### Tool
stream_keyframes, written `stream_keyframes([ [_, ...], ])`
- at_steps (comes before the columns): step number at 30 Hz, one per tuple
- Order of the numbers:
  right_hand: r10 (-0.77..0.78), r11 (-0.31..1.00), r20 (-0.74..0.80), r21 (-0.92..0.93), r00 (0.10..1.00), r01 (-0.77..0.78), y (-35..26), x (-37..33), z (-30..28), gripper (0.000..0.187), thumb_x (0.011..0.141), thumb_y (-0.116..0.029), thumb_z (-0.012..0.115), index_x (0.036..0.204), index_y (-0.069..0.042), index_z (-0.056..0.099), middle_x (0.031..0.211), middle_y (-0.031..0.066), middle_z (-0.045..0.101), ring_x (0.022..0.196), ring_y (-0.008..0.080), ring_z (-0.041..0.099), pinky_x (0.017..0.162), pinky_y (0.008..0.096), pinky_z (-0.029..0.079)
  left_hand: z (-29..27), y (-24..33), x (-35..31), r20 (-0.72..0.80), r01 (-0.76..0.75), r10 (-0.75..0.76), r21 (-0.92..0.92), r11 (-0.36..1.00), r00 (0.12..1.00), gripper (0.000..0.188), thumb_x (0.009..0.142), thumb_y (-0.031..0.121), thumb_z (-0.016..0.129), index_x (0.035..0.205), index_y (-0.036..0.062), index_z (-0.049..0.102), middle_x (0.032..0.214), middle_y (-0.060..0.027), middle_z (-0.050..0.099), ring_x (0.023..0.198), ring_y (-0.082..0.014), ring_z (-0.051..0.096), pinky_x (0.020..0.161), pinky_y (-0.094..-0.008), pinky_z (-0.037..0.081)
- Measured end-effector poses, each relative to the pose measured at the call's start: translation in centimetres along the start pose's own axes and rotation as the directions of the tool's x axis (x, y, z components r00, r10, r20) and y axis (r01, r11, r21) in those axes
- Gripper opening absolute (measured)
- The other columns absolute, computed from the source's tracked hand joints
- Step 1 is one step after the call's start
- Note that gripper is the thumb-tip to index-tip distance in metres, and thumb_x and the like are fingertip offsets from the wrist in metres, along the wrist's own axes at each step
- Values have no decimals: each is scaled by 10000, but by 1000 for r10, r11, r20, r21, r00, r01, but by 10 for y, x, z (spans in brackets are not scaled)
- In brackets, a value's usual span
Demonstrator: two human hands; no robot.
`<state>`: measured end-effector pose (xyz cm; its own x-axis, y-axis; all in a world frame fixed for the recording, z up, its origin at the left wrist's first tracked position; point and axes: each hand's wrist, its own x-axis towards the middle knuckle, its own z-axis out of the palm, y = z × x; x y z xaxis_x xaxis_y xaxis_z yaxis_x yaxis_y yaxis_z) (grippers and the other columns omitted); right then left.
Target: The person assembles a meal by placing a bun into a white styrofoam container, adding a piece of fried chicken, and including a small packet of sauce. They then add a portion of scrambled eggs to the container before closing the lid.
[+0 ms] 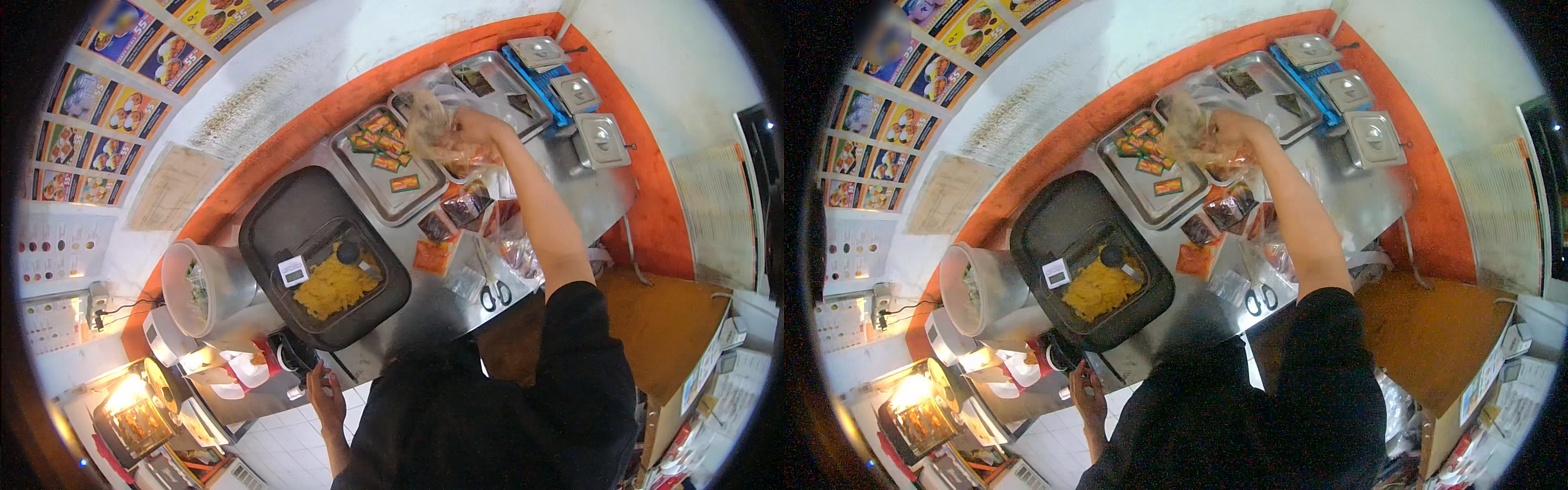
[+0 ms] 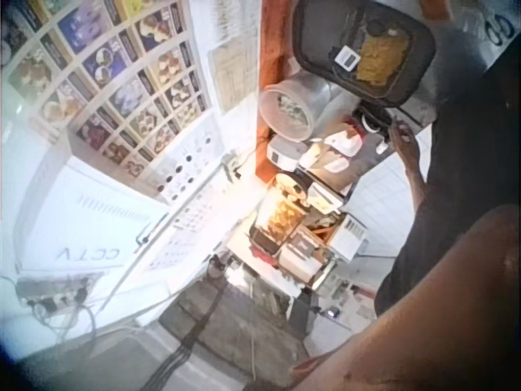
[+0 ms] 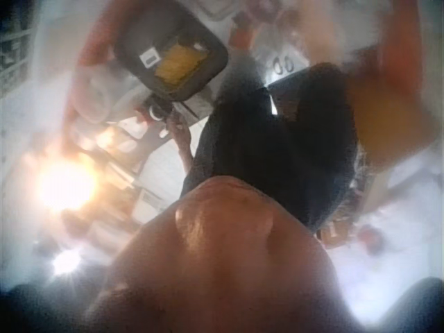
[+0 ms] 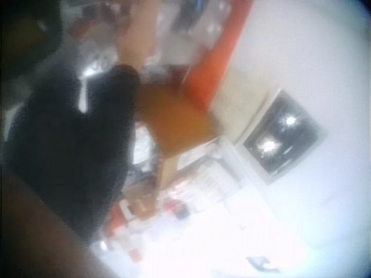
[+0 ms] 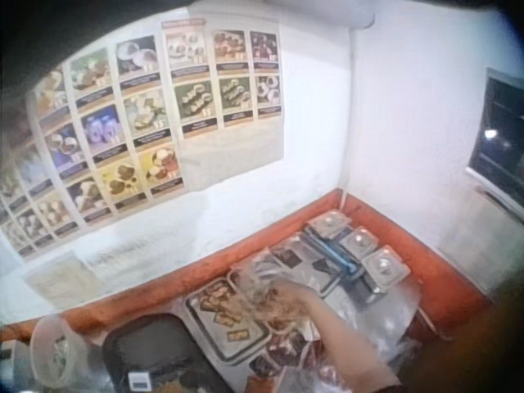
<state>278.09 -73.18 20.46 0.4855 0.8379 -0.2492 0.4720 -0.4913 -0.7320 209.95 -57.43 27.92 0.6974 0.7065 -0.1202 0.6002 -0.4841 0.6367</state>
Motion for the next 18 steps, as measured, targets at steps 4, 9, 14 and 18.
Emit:
stream_keyframes([
  [4,198,903,190,-417,962,-104,-44,-21,-13,355,800,-285,743,1081,-69,764,1099,193,747,975,345,726,843,437,560,8,24,8,-4,-20,21,32,999,1000,353,987,57,603,1339,39,587,1017,-102,621,762,-166,623,690,-316,514],
  [9,338,710,-43,-644,940,-285,-40,-12,-4,410,920,-412,606,1091,-79,773,1114,184,748,1010,346,735,851,472,579,21,30,16,29,-58,57,43,997,998,368,979,31,600,1346,54,594,1057,-103,617,776,-149,597,689,-302,507],
  [14,194,688,70,-721,979,-84,-18,-4,4,331,958,-305,556,1041,-68,771,1072,180,752,996,361,733,835,480,584,24,38,21,44,-37,37,11,999,998,371,957,5,611,1327,19,597,1047,-127,618,759,-185,581,699,-320,495],
  [18,72,664,164,-744,984,76,-27,-18,-8,255,936,-210,573,1021,-60,761,1018,171,756,973,370,731,815,486,582,24,35,26,50,-65,66,-3,998,997,369,948,-12,614,1317,0,600,1056,-136,615,745,-197,582,704,-327,489],
])
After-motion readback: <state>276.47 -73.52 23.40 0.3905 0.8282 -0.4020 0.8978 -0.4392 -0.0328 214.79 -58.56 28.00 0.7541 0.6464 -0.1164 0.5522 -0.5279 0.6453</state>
